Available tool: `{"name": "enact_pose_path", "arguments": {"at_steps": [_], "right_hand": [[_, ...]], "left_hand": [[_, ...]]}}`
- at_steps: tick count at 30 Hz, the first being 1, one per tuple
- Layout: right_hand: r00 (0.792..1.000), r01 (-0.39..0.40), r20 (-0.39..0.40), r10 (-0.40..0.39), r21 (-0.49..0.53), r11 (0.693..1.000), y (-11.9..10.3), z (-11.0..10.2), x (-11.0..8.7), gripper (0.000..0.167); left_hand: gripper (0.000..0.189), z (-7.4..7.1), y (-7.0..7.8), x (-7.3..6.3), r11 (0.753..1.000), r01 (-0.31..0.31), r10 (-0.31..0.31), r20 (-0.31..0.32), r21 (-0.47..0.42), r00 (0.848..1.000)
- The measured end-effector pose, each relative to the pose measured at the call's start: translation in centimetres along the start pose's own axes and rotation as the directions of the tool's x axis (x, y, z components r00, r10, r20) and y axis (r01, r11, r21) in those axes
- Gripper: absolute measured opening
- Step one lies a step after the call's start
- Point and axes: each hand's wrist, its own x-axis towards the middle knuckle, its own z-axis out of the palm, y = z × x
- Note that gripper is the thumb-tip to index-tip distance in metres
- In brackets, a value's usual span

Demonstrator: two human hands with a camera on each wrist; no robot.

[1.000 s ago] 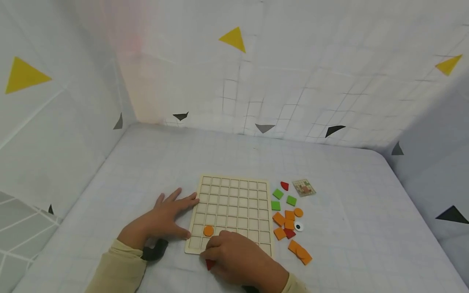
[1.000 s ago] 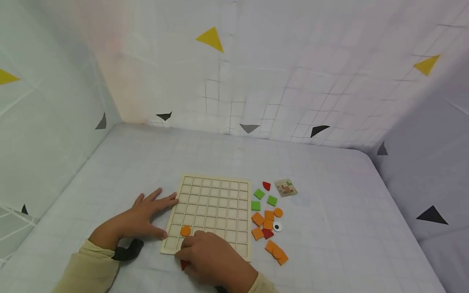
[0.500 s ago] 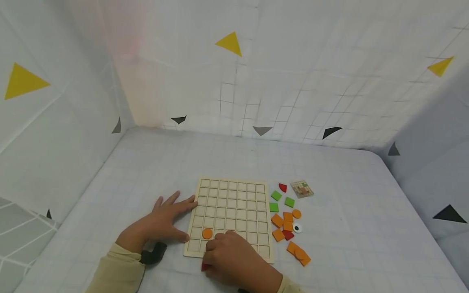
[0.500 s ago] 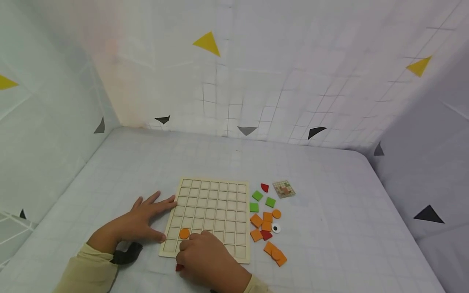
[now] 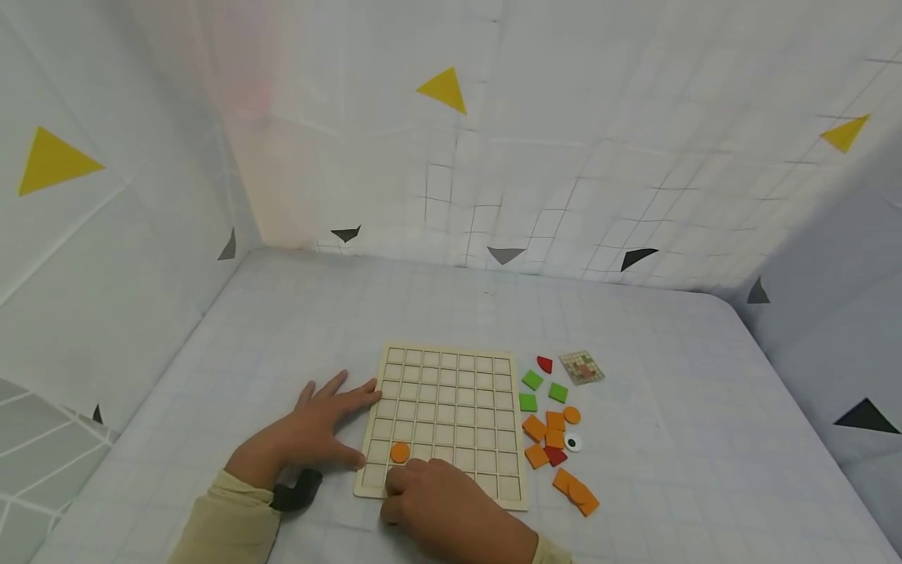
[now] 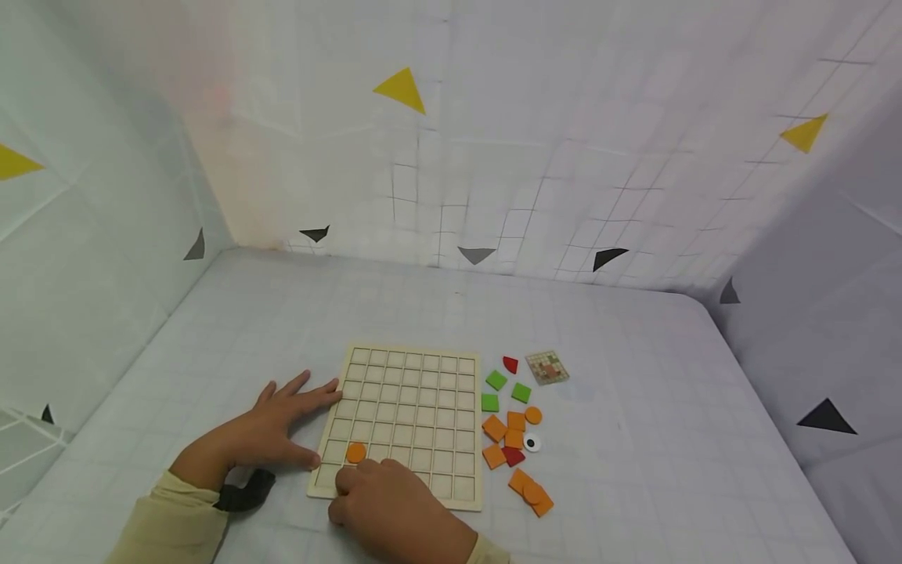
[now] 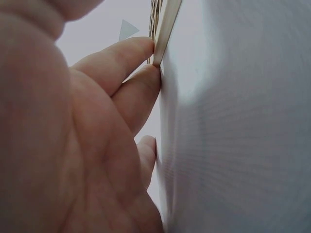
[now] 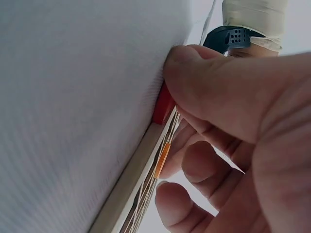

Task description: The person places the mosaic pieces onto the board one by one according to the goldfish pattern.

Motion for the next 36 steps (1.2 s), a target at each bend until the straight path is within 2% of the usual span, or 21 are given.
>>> {"name": "enact_pose_path", "arguments": {"at_steps": [8, 14, 24, 28, 33, 36], "right_hand": [[0.996, -0.003, 0.092, -0.003, 0.059, 0.998, -0.02, 0.00, -0.12, 0.027], [0.994, 0.018, 0.103, -0.027, 0.087, 0.996, 0.13, -0.04, -0.22, 0.040], [0.994, 0.076, 0.071, -0.084, 0.103, 0.992, 0.36, 0.08, -0.19, 0.030], [0.993, 0.074, 0.084, -0.081, 0.089, 0.993, 0.34, 0.08, -0.08, 0.031], [0.995, 0.063, 0.076, -0.065, 0.021, 0.998, 0.26, 0.06, 0.05, 0.019], [0.996, 0.032, 0.077, -0.034, 0.021, 0.999, 0.29, 0.12, 0.12, 0.014]], "left_hand": [[0.097, -0.06, 0.19, -0.05, 1.000, -0.001, 0.001, -0.006, 0.013, 1.000], [0.096, -0.15, 0.44, -0.14, 1.000, 0.013, -0.013, -0.003, 0.016, 1.000], [0.096, 0.08, 0.22, -0.07, 1.000, 0.006, -0.006, -0.006, 0.013, 1.000], [0.096, 0.09, 0.14, -0.08, 1.000, 0.001, -0.001, -0.008, 0.016, 1.000], [0.095, -0.01, 0.20, -0.14, 1.000, -0.007, 0.007, -0.007, 0.009, 1.000], [0.095, -0.05, 0.23, -0.16, 1.000, -0.008, 0.008, -0.007, 0.007, 1.000]]}}
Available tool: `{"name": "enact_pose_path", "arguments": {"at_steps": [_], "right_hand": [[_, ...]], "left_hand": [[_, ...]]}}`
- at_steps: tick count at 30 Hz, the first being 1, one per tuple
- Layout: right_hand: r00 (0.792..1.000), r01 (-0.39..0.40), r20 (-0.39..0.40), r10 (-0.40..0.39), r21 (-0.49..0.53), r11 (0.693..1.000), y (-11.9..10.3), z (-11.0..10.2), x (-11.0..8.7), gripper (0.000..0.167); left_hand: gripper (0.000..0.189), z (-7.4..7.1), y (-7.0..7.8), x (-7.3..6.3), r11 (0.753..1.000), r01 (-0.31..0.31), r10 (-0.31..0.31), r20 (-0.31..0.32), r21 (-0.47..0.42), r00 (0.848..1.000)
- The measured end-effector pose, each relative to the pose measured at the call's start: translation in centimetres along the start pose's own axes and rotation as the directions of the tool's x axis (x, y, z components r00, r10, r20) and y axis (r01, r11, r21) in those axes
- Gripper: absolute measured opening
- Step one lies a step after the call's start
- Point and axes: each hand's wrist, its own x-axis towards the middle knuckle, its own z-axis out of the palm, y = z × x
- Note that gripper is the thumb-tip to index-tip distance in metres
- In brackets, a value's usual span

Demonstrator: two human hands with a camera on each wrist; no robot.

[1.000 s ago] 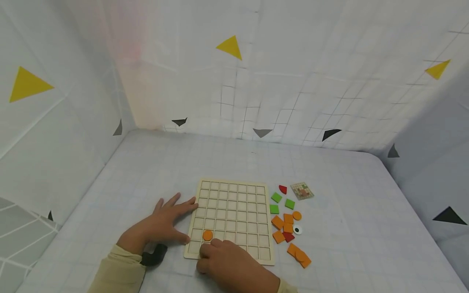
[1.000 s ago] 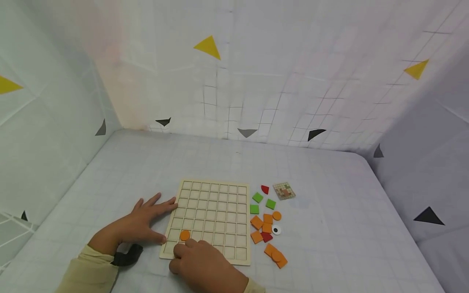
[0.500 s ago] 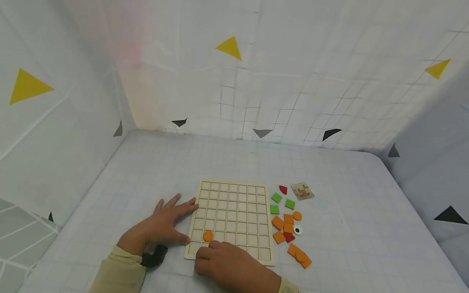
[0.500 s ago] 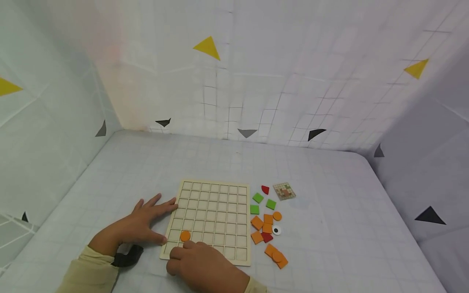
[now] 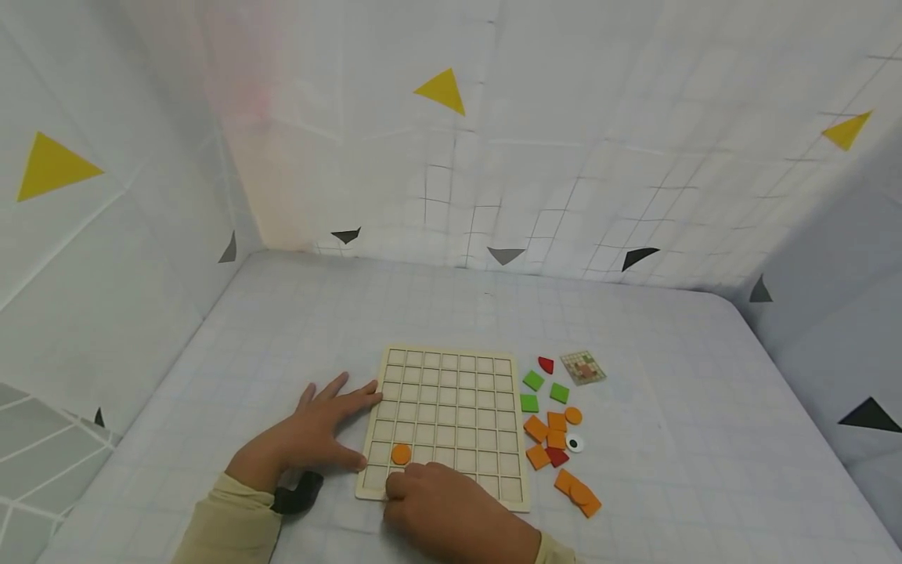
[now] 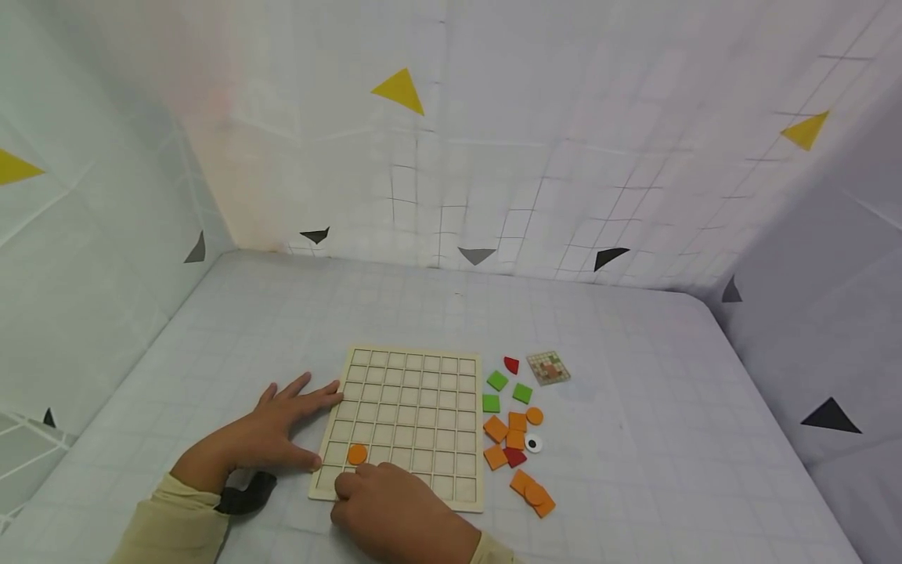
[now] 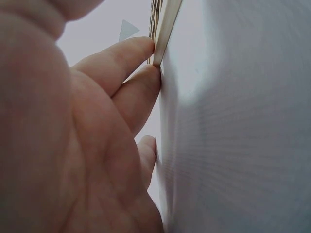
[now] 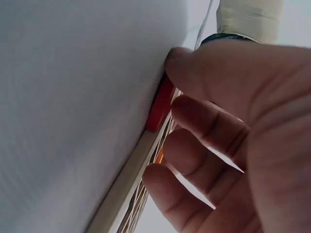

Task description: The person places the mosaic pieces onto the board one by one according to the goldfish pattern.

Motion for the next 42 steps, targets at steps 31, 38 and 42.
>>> {"name": "enact_pose_path", "arguments": {"at_steps": [31, 38, 42], "right_hand": [[0.934, -0.334, -0.067, 0.350, 0.172, 0.927, 3.9, -1.0, 0.2, 0.016], [0.920, -0.391, -0.002, 0.392, 0.042, 0.919, 1.8, -0.9, -0.2, 0.025], [0.911, -0.412, 0.062, 0.408, 0.082, 0.907, 0.6, -0.8, -0.5, 0.034]], "left_hand": [[0.095, 0.2, -0.2, 0.2, 1.000, -0.001, 0.001, 0.007, 0.004, 1.000], [0.095, 0.0, -0.1, 0.2, 1.000, -0.023, 0.023, 0.001, 0.018, 1.000], [0.096, 0.0, -0.1, 0.0, 1.000, -0.023, 0.023, 0.005, 0.012, 1.000]]}}
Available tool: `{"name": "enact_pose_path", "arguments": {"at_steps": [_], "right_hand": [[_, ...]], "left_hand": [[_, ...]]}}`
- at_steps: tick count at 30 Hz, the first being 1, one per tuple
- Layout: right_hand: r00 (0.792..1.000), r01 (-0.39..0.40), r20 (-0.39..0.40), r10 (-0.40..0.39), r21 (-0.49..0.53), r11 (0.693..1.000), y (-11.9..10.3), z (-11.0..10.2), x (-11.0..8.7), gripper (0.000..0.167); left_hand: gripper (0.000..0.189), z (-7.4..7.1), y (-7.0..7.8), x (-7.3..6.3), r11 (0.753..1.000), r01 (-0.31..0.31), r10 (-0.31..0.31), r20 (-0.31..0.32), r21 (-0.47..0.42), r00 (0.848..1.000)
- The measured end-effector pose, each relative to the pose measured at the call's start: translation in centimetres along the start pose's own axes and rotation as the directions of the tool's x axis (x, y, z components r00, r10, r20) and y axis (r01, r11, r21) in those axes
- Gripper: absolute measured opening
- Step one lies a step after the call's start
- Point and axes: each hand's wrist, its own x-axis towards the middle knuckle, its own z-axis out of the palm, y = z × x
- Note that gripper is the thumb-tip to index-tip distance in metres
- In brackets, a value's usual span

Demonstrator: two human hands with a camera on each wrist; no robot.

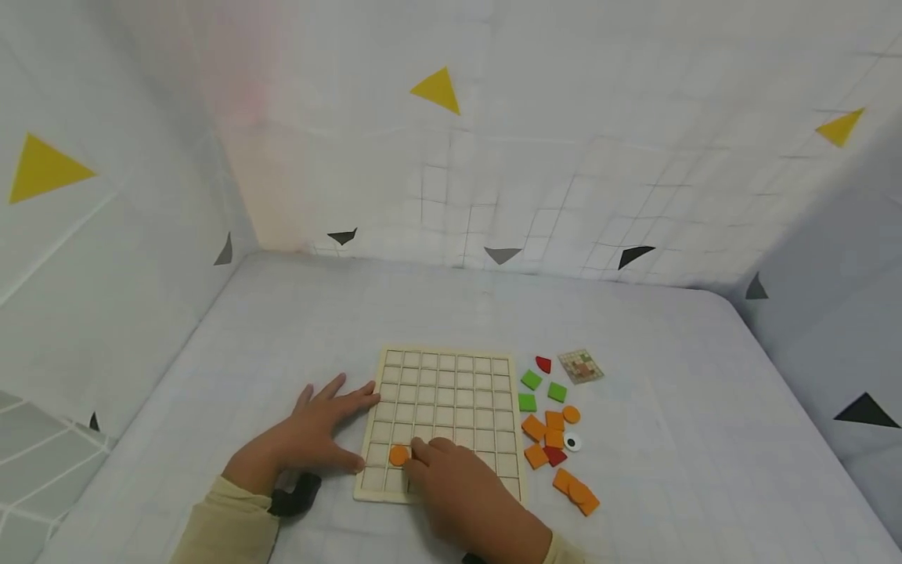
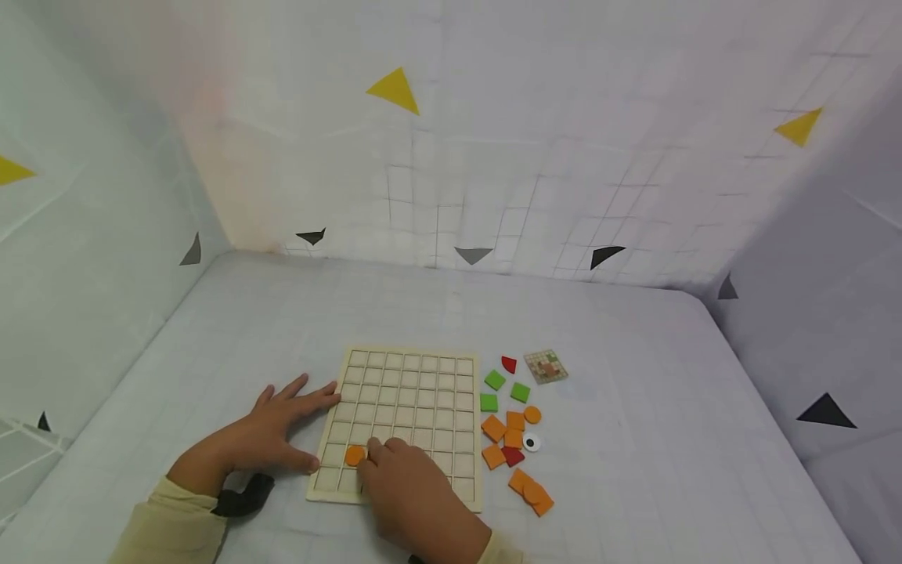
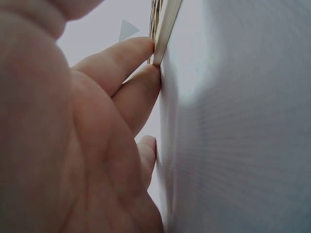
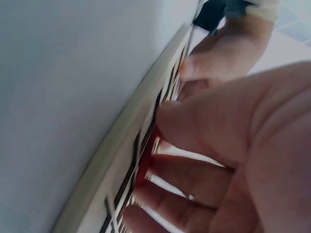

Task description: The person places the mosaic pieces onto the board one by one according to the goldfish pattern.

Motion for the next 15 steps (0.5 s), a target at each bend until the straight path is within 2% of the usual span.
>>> {"name": "enact_pose_path", "arguments": {"at_steps": [3, 8, 15], "right_hand": [[0.999, -0.031, 0.043, 0.030, 0.032, 0.999, -0.7, 0.3, -0.4, 0.042], [0.995, -0.084, 0.054, 0.084, -0.002, 0.996, -1.4, 0.8, -0.7, 0.049], [0.989, -0.141, 0.066, 0.134, 0.121, 0.983, -1.6, 1.3, -0.6, 0.067]], "left_hand": [[0.096, 0.1, -0.1, -0.2, 1.000, 0.002, -0.002, -0.002, -0.001, 1.000], [0.096, 0.1, -0.1, -0.2, 1.000, -0.015, 0.015, -0.013, -0.003, 1.000], [0.095, 0.3, -0.2, 0.1, 1.000, -0.011, 0.012, -0.010, 0.019, 1.000]]}}
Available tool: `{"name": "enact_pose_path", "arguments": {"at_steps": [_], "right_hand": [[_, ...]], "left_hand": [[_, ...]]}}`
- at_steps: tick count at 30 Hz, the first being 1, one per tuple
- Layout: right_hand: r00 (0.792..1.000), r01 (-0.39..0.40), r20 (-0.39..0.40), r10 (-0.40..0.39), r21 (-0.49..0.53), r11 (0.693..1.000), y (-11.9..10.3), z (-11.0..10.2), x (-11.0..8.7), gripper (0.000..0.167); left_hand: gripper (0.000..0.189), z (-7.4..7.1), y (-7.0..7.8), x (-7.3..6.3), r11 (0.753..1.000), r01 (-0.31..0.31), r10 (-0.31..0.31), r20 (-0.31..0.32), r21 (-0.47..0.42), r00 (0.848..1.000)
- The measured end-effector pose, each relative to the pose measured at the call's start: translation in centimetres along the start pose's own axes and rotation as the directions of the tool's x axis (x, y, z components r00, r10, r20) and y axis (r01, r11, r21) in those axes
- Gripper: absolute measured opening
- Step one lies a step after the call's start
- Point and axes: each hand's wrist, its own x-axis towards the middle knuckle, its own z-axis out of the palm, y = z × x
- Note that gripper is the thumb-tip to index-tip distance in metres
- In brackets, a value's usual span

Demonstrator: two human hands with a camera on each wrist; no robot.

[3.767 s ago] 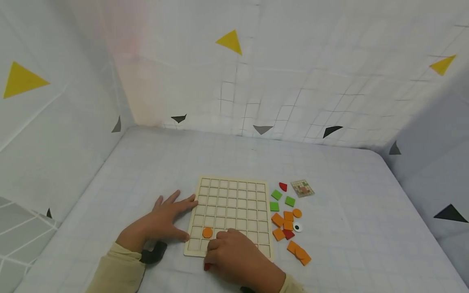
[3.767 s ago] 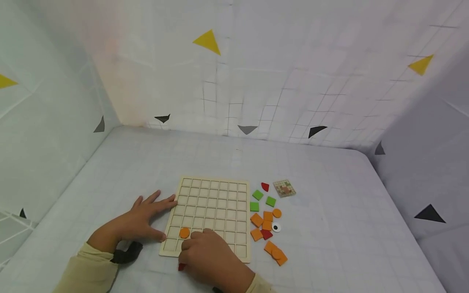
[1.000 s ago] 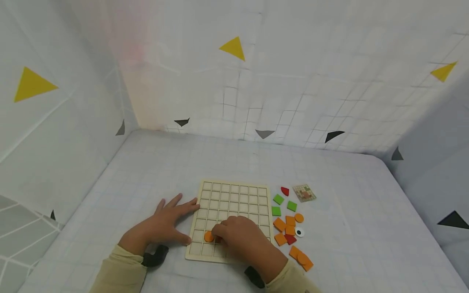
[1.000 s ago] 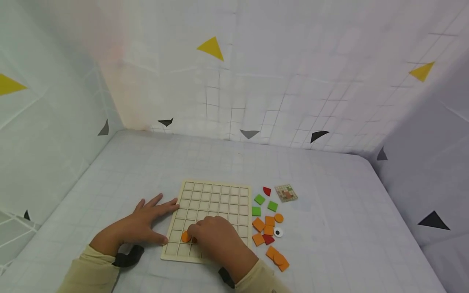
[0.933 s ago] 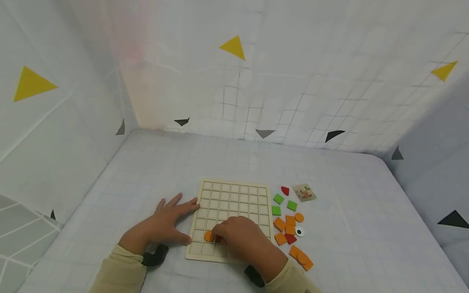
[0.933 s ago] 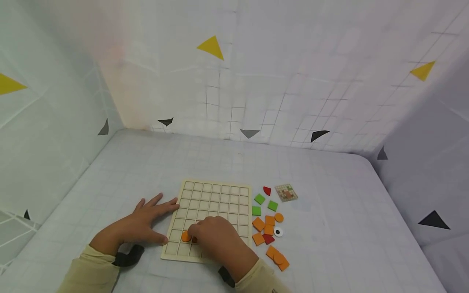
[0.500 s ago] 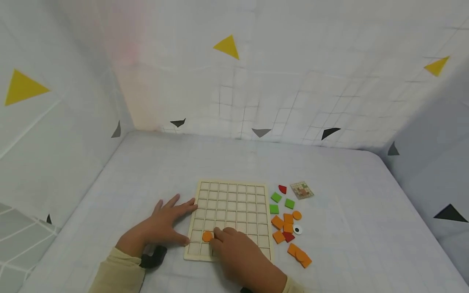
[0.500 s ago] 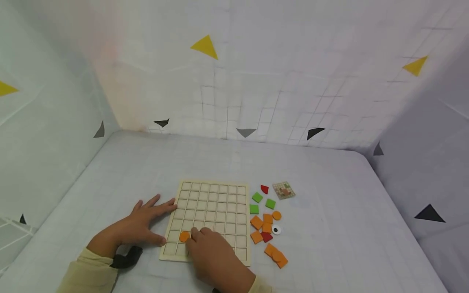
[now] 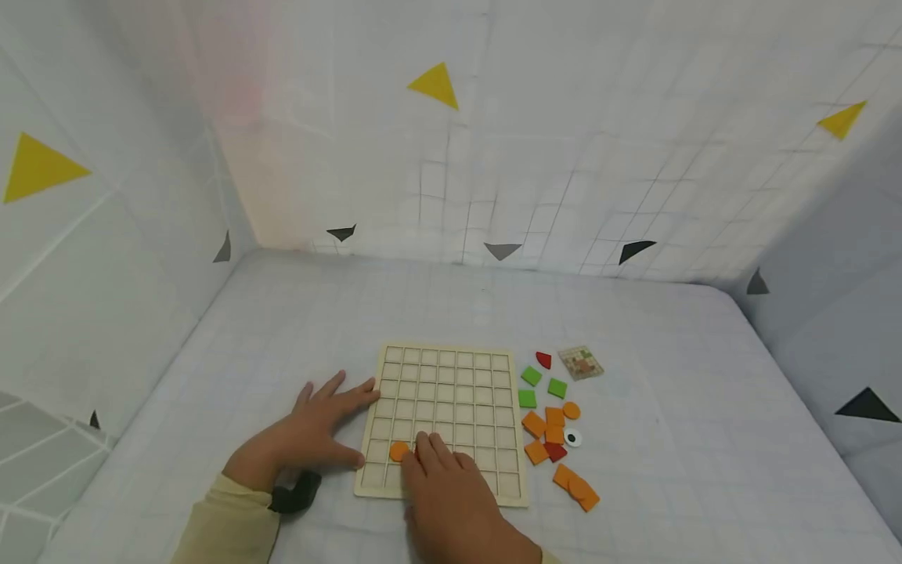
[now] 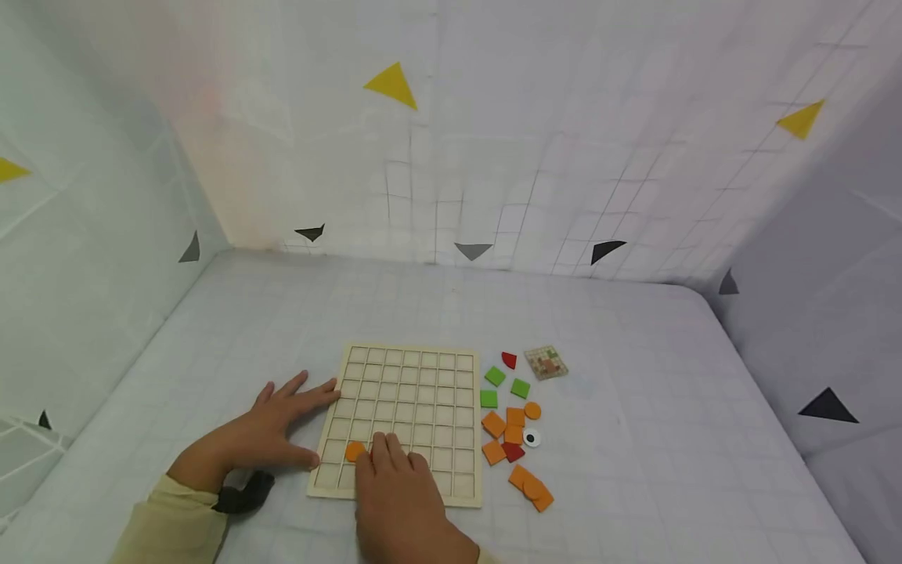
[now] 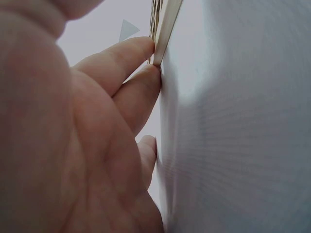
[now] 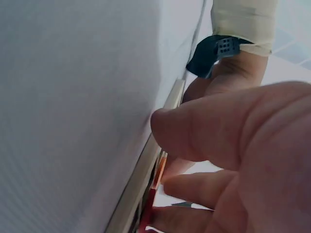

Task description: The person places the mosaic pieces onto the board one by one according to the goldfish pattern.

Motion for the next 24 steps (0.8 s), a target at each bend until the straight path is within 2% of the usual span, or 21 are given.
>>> {"name": "enact_pose_path", "arguments": {"at_steps": [7, 10, 14, 17, 19, 24], "right_hand": [[0.999, 0.040, -0.010, -0.038, 0.203, 0.978, 0.8, -0.7, 0.1, 0.069], [0.998, 0.060, -0.016, -0.058, 0.221, 0.973, 0.9, -0.8, 0.0, 0.070], [0.997, 0.076, -0.046, -0.069, 0.182, 0.980, 1.2, -1.0, -0.1, 0.070], [0.997, 0.016, -0.081, 0.001, 0.210, 0.978, 2.5, -2.2, -0.4, 0.065], [0.990, -0.064, -0.101, 0.094, 0.268, 0.961, 3.8, -3.4, -1.1, 0.062], [0.941, -0.241, -0.141, 0.306, 0.353, 0.904, 7.3, -4.6, -3.1, 0.052]], "left_hand": [[0.096, -0.2, 0.1, 0.0, 1.000, -0.007, 0.007, -0.012, 0.009, 1.000], [0.096, -0.3, 0.2, -0.2, 1.000, -0.013, 0.013, -0.009, 0.001, 1.000], [0.096, -0.4, 0.3, 0.0, 1.000, 0.000, 0.000, 0.006, -0.001, 1.000], [0.097, -0.4, 0.4, 0.1, 1.000, 0.028, -0.028, 0.019, 0.003, 0.999], [0.096, -0.3, 0.3, 0.1, 0.999, 0.039, -0.039, 0.023, 0.003, 0.999], [0.097, -0.1, 0.1, 0.1, 0.999, 0.033, -0.033, 0.017, -0.006, 0.999]]}}
